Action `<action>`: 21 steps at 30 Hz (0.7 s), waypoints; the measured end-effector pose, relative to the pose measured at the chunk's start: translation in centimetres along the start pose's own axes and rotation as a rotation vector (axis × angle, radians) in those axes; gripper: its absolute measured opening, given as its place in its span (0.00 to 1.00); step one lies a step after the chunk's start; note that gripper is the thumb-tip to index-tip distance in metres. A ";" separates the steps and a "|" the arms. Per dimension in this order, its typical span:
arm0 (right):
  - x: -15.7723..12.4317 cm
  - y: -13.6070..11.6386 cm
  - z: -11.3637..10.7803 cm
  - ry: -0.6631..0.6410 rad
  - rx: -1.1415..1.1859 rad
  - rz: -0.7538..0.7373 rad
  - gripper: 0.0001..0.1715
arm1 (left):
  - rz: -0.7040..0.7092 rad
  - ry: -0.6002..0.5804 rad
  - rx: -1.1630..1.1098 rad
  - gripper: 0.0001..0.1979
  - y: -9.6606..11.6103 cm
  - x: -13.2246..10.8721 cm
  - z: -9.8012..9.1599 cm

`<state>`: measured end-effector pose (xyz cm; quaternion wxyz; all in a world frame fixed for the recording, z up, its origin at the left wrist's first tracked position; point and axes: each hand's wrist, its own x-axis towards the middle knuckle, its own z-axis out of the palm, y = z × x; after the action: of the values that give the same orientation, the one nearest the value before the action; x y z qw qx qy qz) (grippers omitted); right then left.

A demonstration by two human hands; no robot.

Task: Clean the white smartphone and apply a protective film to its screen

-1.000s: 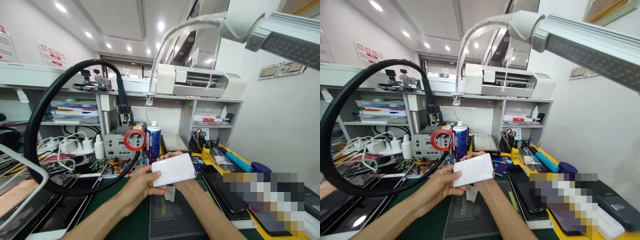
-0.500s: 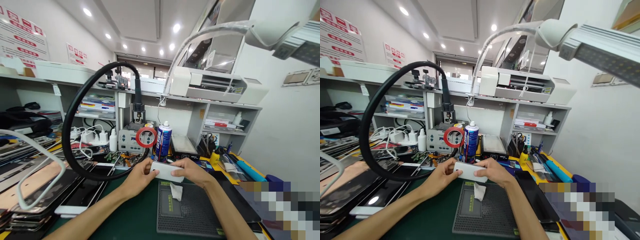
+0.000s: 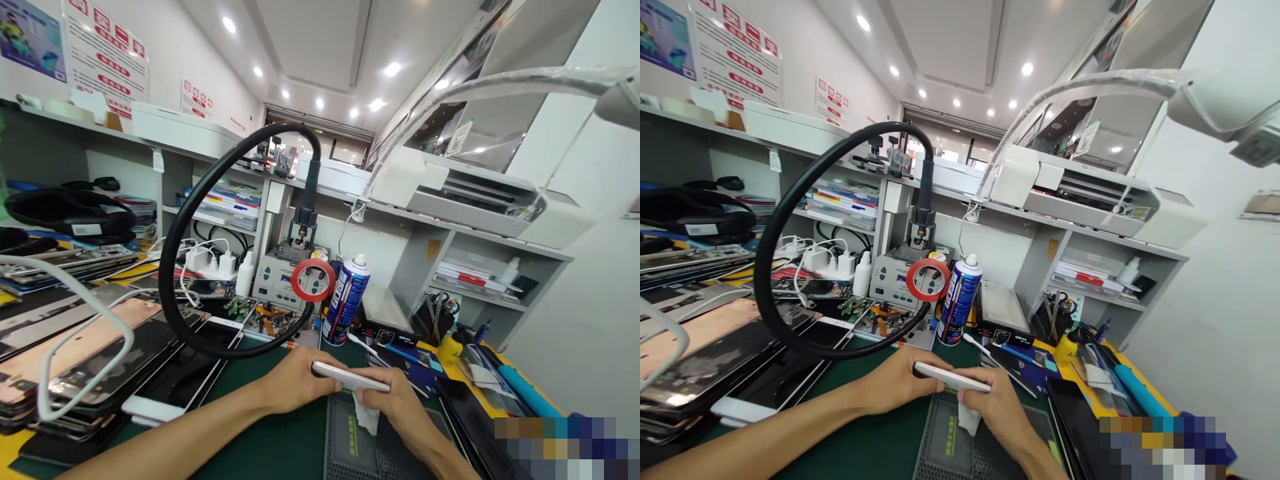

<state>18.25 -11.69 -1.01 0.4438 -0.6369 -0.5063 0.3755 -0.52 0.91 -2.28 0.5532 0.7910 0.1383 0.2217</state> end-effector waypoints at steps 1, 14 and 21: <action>0.0 0.2 0.2 0.024 0.002 -0.007 0.22 | 0.002 0.005 -0.002 0.19 -0.1 0.0 0.1; -0.3 1.0 0.8 -0.014 0.001 -0.036 0.23 | -0.065 0.017 -0.009 0.15 1.0 -0.5 0.5; -0.6 0.6 0.8 0.011 0.017 -0.065 0.20 | -0.079 0.026 0.049 0.14 1.3 -0.7 1.0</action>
<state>17.59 -12.23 -1.86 0.4639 -0.6185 -0.5210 0.3616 -0.71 -0.67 -1.50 0.5402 0.7952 0.1821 0.2064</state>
